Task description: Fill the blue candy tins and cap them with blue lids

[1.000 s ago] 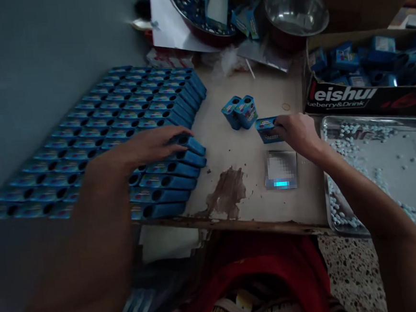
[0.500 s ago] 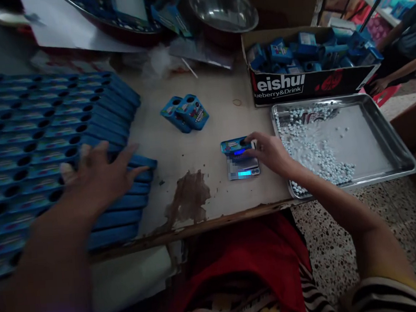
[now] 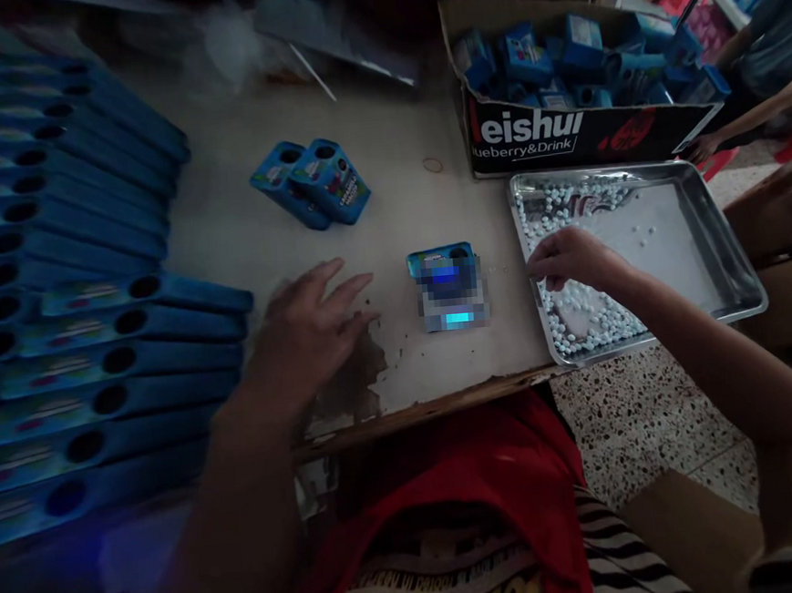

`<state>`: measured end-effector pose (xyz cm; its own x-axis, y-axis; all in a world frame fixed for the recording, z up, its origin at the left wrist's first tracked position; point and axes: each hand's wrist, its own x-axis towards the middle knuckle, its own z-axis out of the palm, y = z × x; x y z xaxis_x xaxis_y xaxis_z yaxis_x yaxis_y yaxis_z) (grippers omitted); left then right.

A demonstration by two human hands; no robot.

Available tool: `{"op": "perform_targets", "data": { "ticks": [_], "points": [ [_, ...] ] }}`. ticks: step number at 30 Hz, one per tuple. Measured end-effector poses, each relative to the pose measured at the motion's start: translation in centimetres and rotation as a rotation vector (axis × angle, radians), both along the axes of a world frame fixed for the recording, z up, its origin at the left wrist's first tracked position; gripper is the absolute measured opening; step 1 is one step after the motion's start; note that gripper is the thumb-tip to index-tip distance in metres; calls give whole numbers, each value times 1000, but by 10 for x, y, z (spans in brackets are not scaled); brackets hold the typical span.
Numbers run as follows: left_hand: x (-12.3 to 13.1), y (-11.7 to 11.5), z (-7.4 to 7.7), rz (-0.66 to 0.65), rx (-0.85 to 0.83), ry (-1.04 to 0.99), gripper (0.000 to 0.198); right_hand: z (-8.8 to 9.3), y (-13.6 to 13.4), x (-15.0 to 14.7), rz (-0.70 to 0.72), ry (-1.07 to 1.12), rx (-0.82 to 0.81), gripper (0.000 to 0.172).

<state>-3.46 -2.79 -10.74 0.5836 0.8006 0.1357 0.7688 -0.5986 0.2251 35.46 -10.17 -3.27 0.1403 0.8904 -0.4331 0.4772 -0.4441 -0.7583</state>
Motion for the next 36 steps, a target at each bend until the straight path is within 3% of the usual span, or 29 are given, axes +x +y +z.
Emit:
{"op": "perform_targets", "data": {
  "ticks": [3,5,9,14,18,22,28,36],
  "points": [
    [-5,3,-8,-25,-34,-26,43,33,28,-24,275,-320,81,18],
    [-12,3,-9,-21,-36,-30,44,54,44,-38,395,-421,97,13],
    [-25,1,-4,-6,-59,-33,48,74,63,-56,461,-303,9,16],
    [-33,1,-2,-21,-104,-51,54,68,62,-64,249,-14,19,20],
    [-32,3,-3,-19,-111,-86,57,67,59,-67,184,19,21,24],
    [-29,3,-3,-39,-128,-98,56,73,59,-74,252,-214,64,18],
    [-27,1,3,-56,-160,-100,55,73,60,-98,446,-632,267,2],
    [-32,1,-4,-48,-147,-132,49,58,55,-113,595,-806,288,23]
  ]
}}
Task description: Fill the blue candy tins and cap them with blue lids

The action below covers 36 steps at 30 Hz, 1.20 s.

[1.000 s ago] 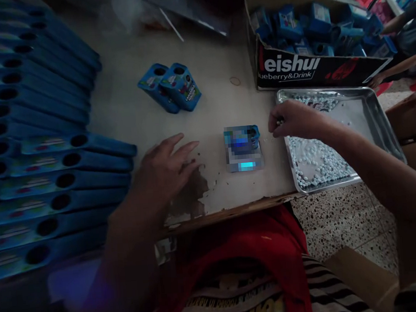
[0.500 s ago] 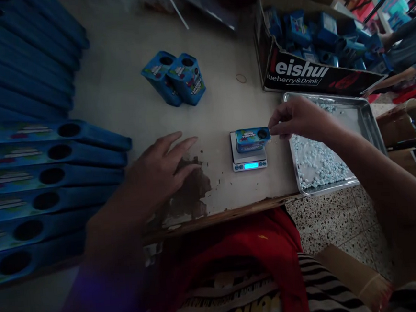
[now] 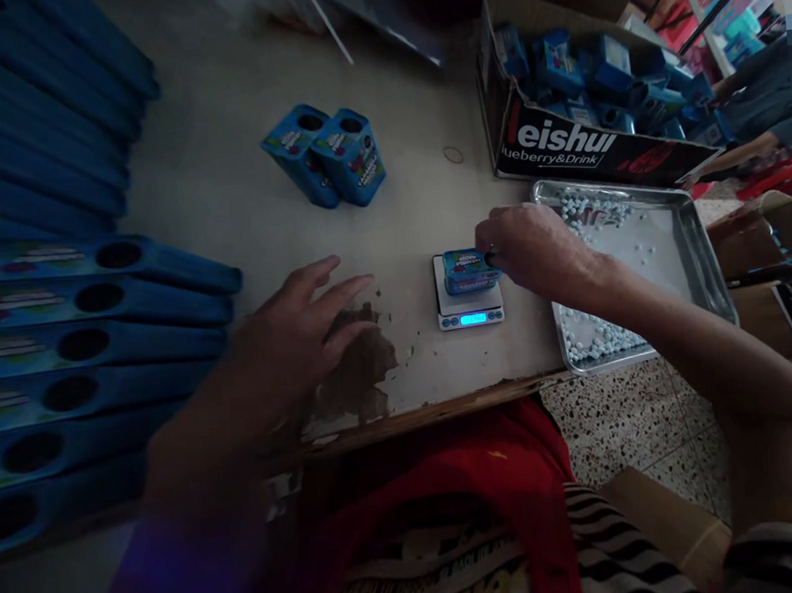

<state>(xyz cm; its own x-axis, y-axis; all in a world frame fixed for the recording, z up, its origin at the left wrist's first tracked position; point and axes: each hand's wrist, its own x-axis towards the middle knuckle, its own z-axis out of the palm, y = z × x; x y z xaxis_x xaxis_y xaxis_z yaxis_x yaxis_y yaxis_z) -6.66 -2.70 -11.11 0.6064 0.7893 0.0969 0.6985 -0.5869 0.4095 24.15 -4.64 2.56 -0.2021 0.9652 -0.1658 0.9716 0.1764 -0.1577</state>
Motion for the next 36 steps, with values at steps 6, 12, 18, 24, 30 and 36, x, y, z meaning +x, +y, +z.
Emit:
{"op": "perform_targets", "data": {
  "ticks": [6,12,18,24,30,36],
  "points": [
    [1,0,2,2,3,-10,42,4,4,5,-70,114,49,17],
    [-4,5,-3,-8,36,-30,42,-3,-16,104,-319,17,269,24],
    [10,9,-6,-77,-3,66,51,-90,-83,187,-274,-142,76,105],
    [16,-1,-1,-113,-8,62,49,-146,-52,189,-133,-55,-1,126],
    [14,-19,3,-43,10,95,46,-148,-33,184,41,26,32,70],
    [40,-26,21,-29,11,164,45,-149,-43,170,66,-63,19,25]
  ]
}}
